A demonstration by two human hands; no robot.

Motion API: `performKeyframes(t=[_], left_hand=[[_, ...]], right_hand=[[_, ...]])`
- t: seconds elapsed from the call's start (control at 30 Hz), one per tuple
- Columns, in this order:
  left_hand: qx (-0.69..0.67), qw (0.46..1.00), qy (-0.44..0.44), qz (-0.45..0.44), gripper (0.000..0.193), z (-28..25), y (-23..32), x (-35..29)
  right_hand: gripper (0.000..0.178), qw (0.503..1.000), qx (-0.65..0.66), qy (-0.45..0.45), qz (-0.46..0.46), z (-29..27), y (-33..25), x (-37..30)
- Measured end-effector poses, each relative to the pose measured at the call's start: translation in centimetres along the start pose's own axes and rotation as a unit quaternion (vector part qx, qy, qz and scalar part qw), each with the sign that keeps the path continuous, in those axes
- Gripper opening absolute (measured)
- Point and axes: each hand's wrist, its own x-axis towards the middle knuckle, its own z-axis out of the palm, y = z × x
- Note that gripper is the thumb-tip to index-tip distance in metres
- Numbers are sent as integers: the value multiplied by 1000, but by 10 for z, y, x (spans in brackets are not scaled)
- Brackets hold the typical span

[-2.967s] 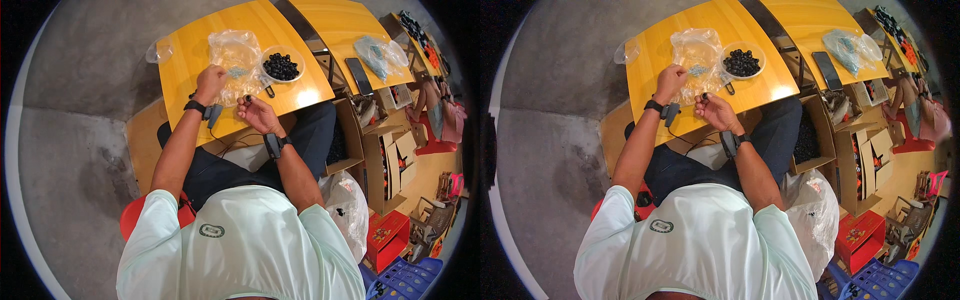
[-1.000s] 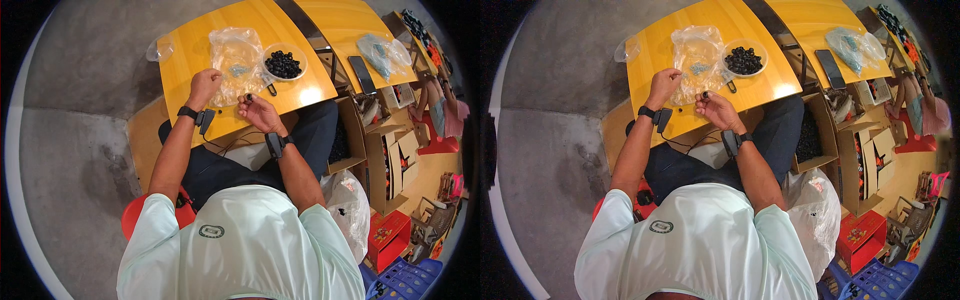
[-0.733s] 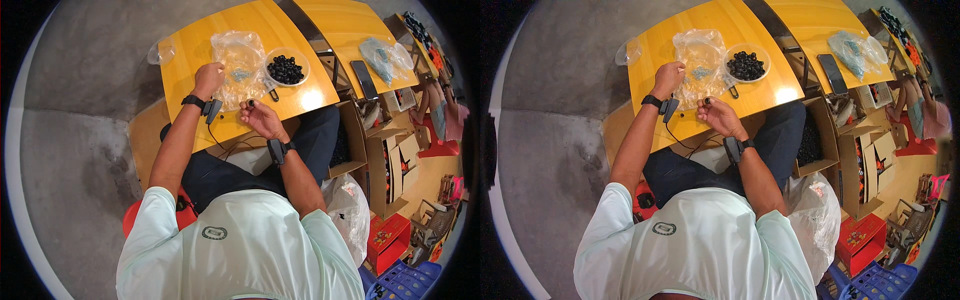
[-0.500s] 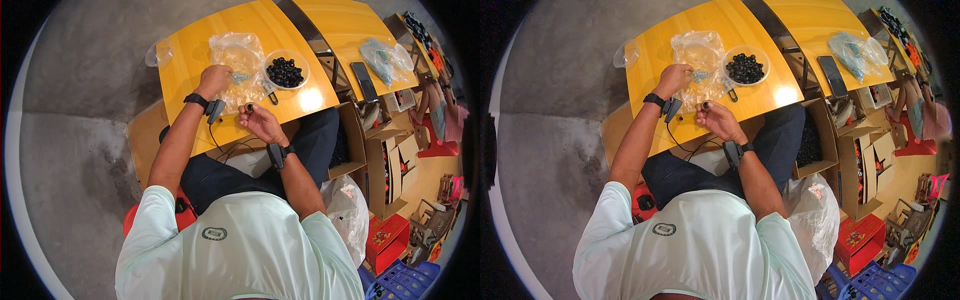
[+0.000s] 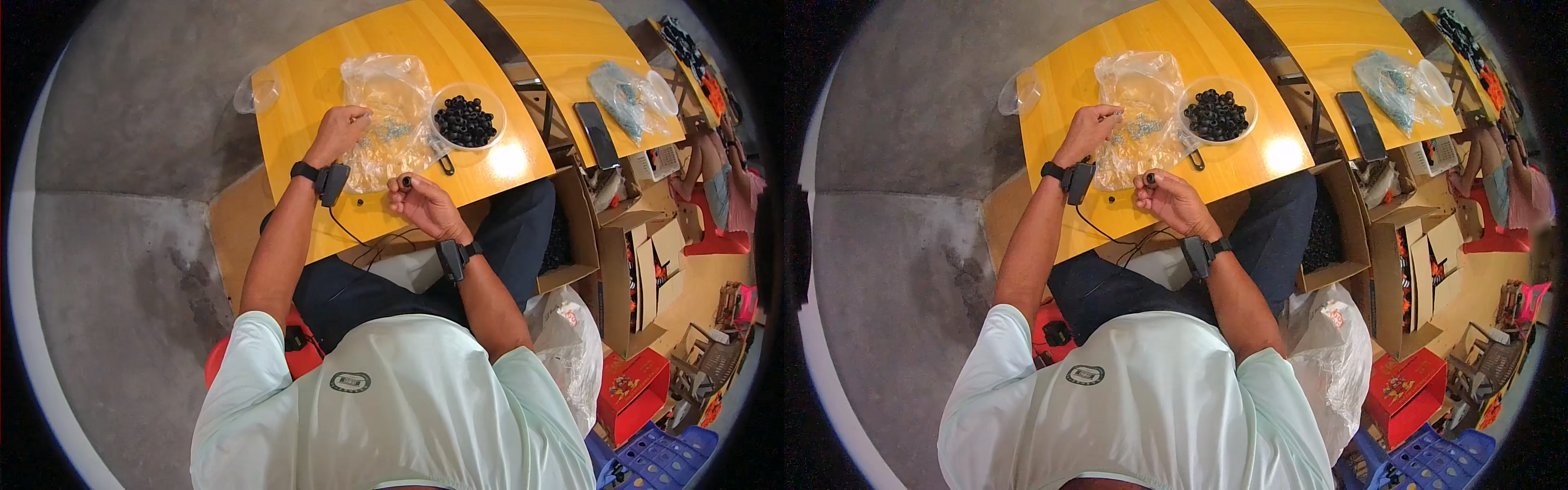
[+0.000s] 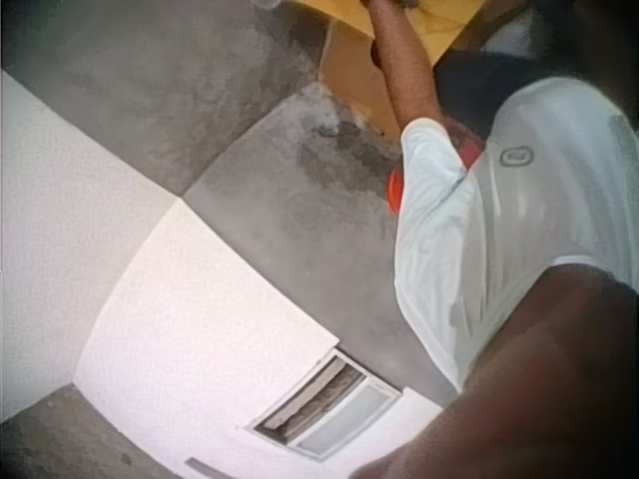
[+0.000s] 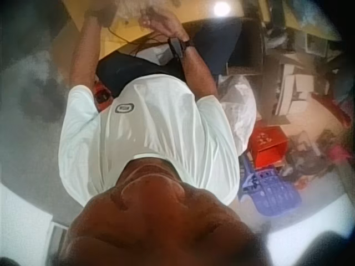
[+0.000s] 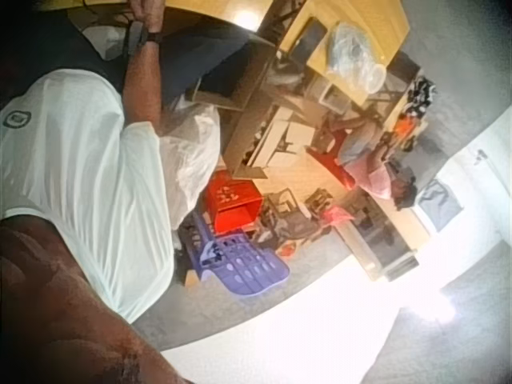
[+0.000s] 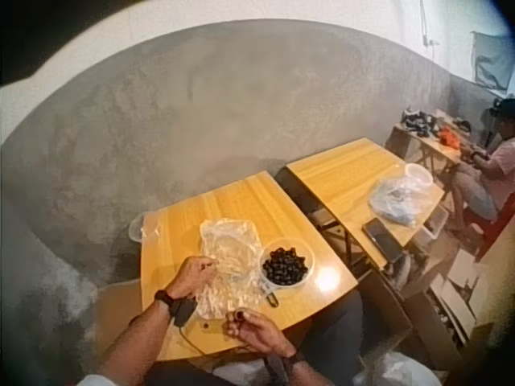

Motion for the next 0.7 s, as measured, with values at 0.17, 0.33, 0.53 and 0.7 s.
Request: performKeyframes(t=[0.17, 0.33, 0.53, 0.7], left_hand=[[-48, 996, -44, -59, 33, -4, -1, 0], [-89, 991, -42, -96, 31, -4, 6, -3], [-119, 990, -57, -42, 28, -3, 36, -38], [31, 990, -93, 100, 20, 4, 72, -77]], right_hand=[[19, 1000, -2, -5, 4, 4, 0, 1], [19, 1000, -1, -6, 2, 3, 1, 0], [19, 999, -21, 19, -15, 8, 2, 0], [22, 997, -53, 56, -32, 8, 2, 1]])
